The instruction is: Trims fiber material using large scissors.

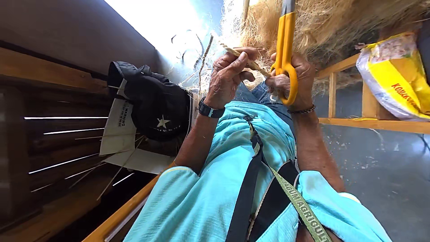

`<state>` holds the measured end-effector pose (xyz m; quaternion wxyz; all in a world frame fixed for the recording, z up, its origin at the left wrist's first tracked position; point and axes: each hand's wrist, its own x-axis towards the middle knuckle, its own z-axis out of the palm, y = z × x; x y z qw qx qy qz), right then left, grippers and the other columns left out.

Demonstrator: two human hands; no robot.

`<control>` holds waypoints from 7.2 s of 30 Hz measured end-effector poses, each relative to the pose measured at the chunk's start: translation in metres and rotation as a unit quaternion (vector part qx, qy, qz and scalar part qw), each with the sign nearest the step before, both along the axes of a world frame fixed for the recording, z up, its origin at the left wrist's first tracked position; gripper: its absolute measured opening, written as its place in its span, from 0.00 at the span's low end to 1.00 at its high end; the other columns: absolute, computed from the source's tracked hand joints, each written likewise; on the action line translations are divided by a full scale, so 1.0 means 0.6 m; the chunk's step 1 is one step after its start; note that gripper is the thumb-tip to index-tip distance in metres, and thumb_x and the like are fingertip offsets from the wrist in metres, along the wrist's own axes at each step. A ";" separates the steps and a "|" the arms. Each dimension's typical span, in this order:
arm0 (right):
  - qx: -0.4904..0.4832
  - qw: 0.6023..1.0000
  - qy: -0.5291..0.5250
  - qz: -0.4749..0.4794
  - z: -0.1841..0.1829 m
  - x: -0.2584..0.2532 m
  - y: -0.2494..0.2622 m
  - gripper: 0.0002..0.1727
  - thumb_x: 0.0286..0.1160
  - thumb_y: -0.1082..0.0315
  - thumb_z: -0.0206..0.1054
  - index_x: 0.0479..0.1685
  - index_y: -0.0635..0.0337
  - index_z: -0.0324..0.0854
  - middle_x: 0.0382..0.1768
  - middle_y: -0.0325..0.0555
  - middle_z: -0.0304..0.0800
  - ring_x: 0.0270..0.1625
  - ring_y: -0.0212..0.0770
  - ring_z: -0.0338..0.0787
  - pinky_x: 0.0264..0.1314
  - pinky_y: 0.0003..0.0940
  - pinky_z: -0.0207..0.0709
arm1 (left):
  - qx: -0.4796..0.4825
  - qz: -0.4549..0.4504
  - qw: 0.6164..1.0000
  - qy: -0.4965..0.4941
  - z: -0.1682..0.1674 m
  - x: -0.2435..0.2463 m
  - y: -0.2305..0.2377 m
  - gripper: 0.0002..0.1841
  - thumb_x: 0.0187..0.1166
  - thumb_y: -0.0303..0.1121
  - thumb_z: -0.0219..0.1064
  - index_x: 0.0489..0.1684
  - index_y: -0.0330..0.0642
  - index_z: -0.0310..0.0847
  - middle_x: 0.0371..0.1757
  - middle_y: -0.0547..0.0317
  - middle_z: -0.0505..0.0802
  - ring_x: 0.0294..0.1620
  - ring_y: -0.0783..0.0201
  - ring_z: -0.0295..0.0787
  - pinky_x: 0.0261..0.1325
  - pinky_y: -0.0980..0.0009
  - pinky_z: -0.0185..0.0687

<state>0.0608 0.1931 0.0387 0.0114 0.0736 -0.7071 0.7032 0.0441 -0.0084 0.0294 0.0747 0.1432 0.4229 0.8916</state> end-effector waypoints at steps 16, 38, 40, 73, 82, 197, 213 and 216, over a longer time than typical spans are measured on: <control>0.045 0.992 0.102 -0.051 0.048 0.010 0.012 0.34 0.45 0.78 0.80 0.62 0.66 0.78 0.32 0.33 0.92 0.27 0.31 0.92 0.26 0.29 0.90 | 0.191 -0.025 0.968 -0.158 -0.025 0.015 0.030 0.15 0.92 0.31 0.48 0.52 0.40 0.85 0.43 0.53 0.94 0.40 0.64 0.93 0.46 0.70 0.91; 0.029 0.996 0.081 -0.001 0.035 0.001 -0.001 0.31 0.51 0.82 0.78 0.63 0.70 0.76 0.37 0.38 0.95 0.33 0.37 0.96 0.34 0.36 0.95 | 0.128 0.026 0.980 -0.152 -0.029 0.025 0.043 0.10 0.87 0.28 0.55 0.39 0.39 0.82 0.32 0.52 0.92 0.31 0.64 0.91 0.38 0.71 0.89; 0.045 0.995 0.089 -0.007 0.030 -0.003 0.001 0.31 0.53 0.80 0.79 0.63 0.71 0.77 0.38 0.40 0.95 0.35 0.37 0.96 0.37 0.36 0.95 | 0.108 0.055 0.983 -0.136 -0.032 0.024 0.045 0.10 0.87 0.27 0.56 0.38 0.37 0.83 0.32 0.52 0.93 0.31 0.64 0.91 0.37 0.70 0.89; -0.157 0.987 -0.035 0.005 0.014 0.005 -0.006 0.20 0.70 0.79 0.59 0.63 0.66 0.72 0.23 0.38 0.87 0.21 0.34 0.87 0.25 0.31 0.87 | -0.049 0.107 0.985 -0.126 -0.081 0.019 0.013 0.11 0.87 0.31 0.57 0.29 0.46 0.77 0.24 0.65 0.86 0.30 0.66 0.87 0.49 0.60 0.88; -0.143 0.988 -0.049 0.006 -0.003 0.009 -0.006 0.22 0.67 0.78 0.64 0.64 0.67 0.74 0.25 0.38 0.87 0.23 0.34 0.87 0.26 0.31 0.87 | -0.038 0.068 0.996 -0.041 -0.020 -0.005 0.042 0.11 0.88 0.27 0.56 0.32 0.39 0.79 0.23 0.59 0.90 0.24 0.67 0.88 0.32 0.71 0.88; 0.055 0.984 -0.155 0.065 -0.154 0.117 0.083 0.44 0.52 0.38 0.83 0.64 0.61 0.80 0.29 0.33 0.88 0.25 0.28 0.84 0.27 0.24 0.81 | -0.116 0.258 0.943 -0.173 -0.065 -0.056 0.097 0.21 0.81 0.22 0.65 0.74 0.33 0.77 0.39 0.52 0.91 0.33 0.67 0.85 0.43 0.69 0.85; 0.037 0.989 -0.117 0.080 -0.145 0.131 0.054 0.42 0.60 0.38 0.80 0.65 0.64 0.78 0.28 0.33 0.86 0.24 0.27 0.83 0.27 0.23 0.80 | -0.083 0.247 0.948 -0.184 -0.063 -0.057 0.093 0.21 0.81 0.21 0.64 0.74 0.35 0.78 0.40 0.51 0.91 0.33 0.66 0.86 0.42 0.69 0.87; 0.061 0.988 -0.119 0.079 -0.142 0.130 0.051 0.41 0.61 0.39 0.79 0.65 0.64 0.78 0.28 0.32 0.86 0.25 0.27 0.83 0.28 0.24 0.80 | -0.083 0.249 0.947 -0.183 -0.061 -0.059 0.093 0.21 0.81 0.21 0.65 0.73 0.34 0.79 0.39 0.51 0.91 0.32 0.67 0.86 0.42 0.69 0.86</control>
